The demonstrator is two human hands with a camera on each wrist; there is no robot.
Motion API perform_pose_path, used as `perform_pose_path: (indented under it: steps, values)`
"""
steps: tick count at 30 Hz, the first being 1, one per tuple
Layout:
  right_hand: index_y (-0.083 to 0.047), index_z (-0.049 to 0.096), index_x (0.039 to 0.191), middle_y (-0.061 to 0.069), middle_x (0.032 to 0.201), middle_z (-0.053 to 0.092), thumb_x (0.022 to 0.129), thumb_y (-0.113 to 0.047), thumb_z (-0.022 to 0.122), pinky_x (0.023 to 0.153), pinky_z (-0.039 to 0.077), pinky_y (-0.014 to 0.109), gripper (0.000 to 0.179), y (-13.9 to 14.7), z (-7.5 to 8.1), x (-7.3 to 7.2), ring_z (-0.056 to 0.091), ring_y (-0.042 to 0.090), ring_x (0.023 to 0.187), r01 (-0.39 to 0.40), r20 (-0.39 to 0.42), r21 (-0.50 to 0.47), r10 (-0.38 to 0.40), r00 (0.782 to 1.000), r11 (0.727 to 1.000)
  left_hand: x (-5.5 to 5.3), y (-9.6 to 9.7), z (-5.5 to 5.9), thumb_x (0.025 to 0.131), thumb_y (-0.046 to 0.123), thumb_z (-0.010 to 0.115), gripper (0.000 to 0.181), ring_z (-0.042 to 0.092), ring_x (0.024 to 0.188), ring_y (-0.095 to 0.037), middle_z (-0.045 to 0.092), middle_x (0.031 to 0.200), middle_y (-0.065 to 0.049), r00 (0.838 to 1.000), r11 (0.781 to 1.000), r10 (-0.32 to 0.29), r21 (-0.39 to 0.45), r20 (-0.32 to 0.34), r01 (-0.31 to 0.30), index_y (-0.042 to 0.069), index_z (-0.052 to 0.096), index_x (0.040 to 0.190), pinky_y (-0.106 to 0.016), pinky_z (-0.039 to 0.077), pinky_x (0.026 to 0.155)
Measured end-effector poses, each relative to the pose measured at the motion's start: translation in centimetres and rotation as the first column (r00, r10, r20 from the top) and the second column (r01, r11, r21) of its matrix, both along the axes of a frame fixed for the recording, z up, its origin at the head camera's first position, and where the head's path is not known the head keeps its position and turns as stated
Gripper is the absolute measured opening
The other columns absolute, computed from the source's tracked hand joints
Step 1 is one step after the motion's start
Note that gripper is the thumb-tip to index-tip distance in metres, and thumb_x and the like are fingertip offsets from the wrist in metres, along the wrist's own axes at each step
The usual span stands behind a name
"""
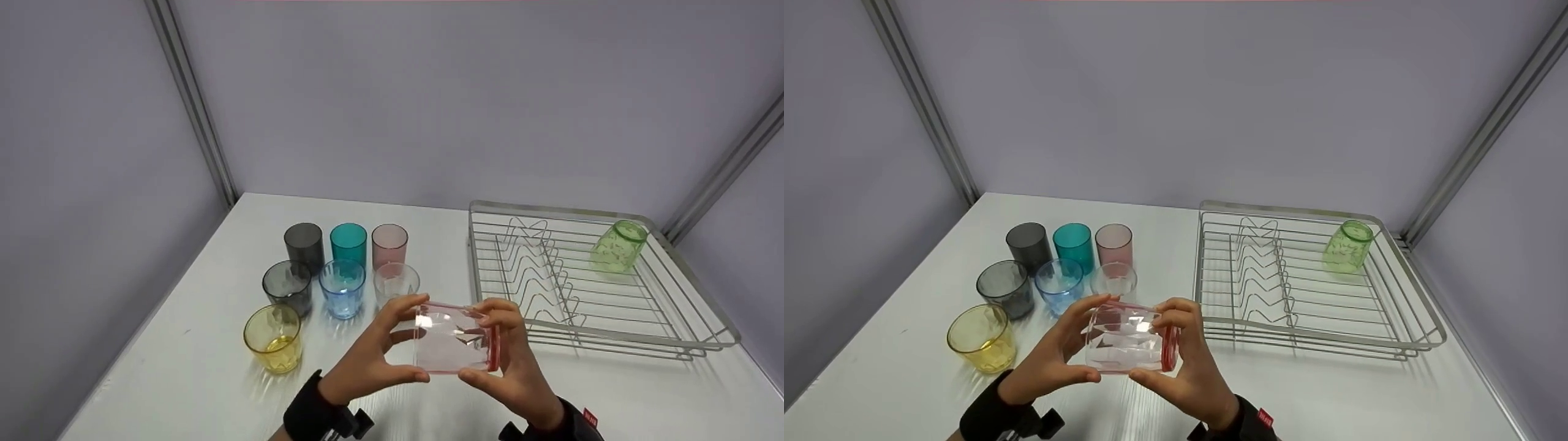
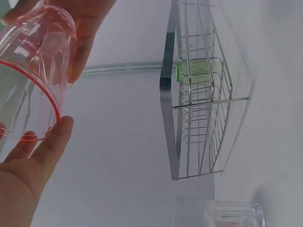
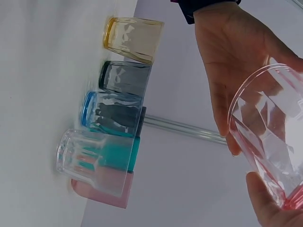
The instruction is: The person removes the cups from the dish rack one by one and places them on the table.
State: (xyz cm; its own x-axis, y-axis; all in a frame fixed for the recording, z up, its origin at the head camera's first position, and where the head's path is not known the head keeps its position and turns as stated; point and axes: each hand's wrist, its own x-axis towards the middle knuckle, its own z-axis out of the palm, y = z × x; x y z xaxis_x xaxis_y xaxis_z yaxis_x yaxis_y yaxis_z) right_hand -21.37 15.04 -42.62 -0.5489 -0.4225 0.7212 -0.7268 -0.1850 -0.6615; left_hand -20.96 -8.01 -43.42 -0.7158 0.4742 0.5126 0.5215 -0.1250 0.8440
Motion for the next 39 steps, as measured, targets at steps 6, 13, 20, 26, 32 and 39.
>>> perform_pose_path:
  steps: [6, 13, 20, 26, 32, 39]
  values:
    - [0.009, 0.029, 0.120, 0.020, 0.132, 0.027, 0.068, 0.019, 0.069, 0.086, 0.053, 0.035, 0.067, 0.1, -0.6, -0.2, 0.044, 0.027, 0.124, 0.034, -0.023, 0.026, -0.034, 0.999, 0.999, -0.1, 0.1, -0.3, 0.077, 0.016, 0.079, 0.085, 0.043, 0.125, -0.028, 0.035, 0.142, -0.014, 0.998, 0.999, 0.050, 0.022, -0.041, -0.049, 0.015, 0.030, 0.146, -0.041, 0.046, 0.097]
    - [0.013, 0.028, 0.123, 0.026, 0.135, 0.026, 0.073, 0.015, 0.071, 0.095, 0.048, 0.029, 0.066, 0.4, -1.0, -0.9, 0.036, 0.027, 0.133, 0.060, -0.088, 0.051, -0.055, 0.995, 0.997, -0.1, -0.1, 0.1, 0.075, 0.019, 0.081, 0.083, 0.046, 0.119, -0.025, 0.040, 0.139, -0.007, 0.982, 0.984, 0.172, -0.033, -0.081, -0.175, 0.017, 0.035, 0.144, -0.039, 0.049, 0.093]
    - [0.017, 0.029, 0.126, 0.028, 0.136, 0.027, 0.076, 0.017, 0.067, 0.098, 0.045, 0.028, 0.063, 2.5, -0.8, -1.5, 0.036, 0.026, 0.133, 0.111, -0.126, 0.063, -0.103, 0.987, 0.992, 0.1, -1.4, 0.1, 0.075, 0.025, 0.081, 0.076, 0.047, 0.115, -0.019, 0.043, 0.133, 0.006, 0.942, 0.925, 0.337, -0.184, -0.005, -0.332, 0.032, 0.041, 0.139, -0.038, 0.049, 0.091]
    - [0.019, 0.030, 0.126, 0.021, 0.139, 0.030, 0.072, 0.022, 0.066, 0.097, 0.044, 0.024, 0.065, 4.8, -0.7, -1.7, 0.038, 0.021, 0.132, 0.214, -0.156, 0.100, -0.197, 0.968, 0.972, 0.4, -3.4, -0.4, 0.075, 0.035, 0.080, 0.074, 0.044, 0.115, -0.019, 0.042, 0.132, 0.006, 0.910, 0.862, 0.413, -0.313, -0.027, -0.400, 0.035, 0.042, 0.139, -0.038, 0.047, 0.088]
    - [0.018, 0.029, 0.128, 0.020, 0.139, 0.030, 0.070, 0.027, 0.062, 0.096, 0.044, 0.022, 0.068, 6.7, -0.6, -1.7, 0.039, 0.021, 0.130, 0.294, -0.134, 0.087, -0.281, 0.950, 0.952, 0.5, -5.1, -0.6, 0.068, 0.044, 0.083, 0.075, 0.039, 0.119, -0.021, 0.045, 0.126, 0.002, 0.844, 0.744, 0.533, -0.438, -0.066, -0.504, 0.028, 0.051, 0.134, -0.044, 0.043, 0.089]
    - [0.016, 0.031, 0.129, 0.020, 0.137, 0.031, 0.069, 0.029, 0.061, 0.095, 0.044, 0.020, 0.068, 7.5, -1.3, -1.4, 0.037, 0.021, 0.128, 0.339, -0.100, 0.099, -0.330, 0.939, 0.936, 0.3, -6.2, -0.1, 0.063, 0.042, 0.085, 0.071, 0.042, 0.109, -0.026, 0.050, 0.114, -0.003, 0.782, 0.568, 0.607, -0.610, -0.142, -0.552, 0.022, 0.058, 0.126, -0.046, 0.044, 0.086]
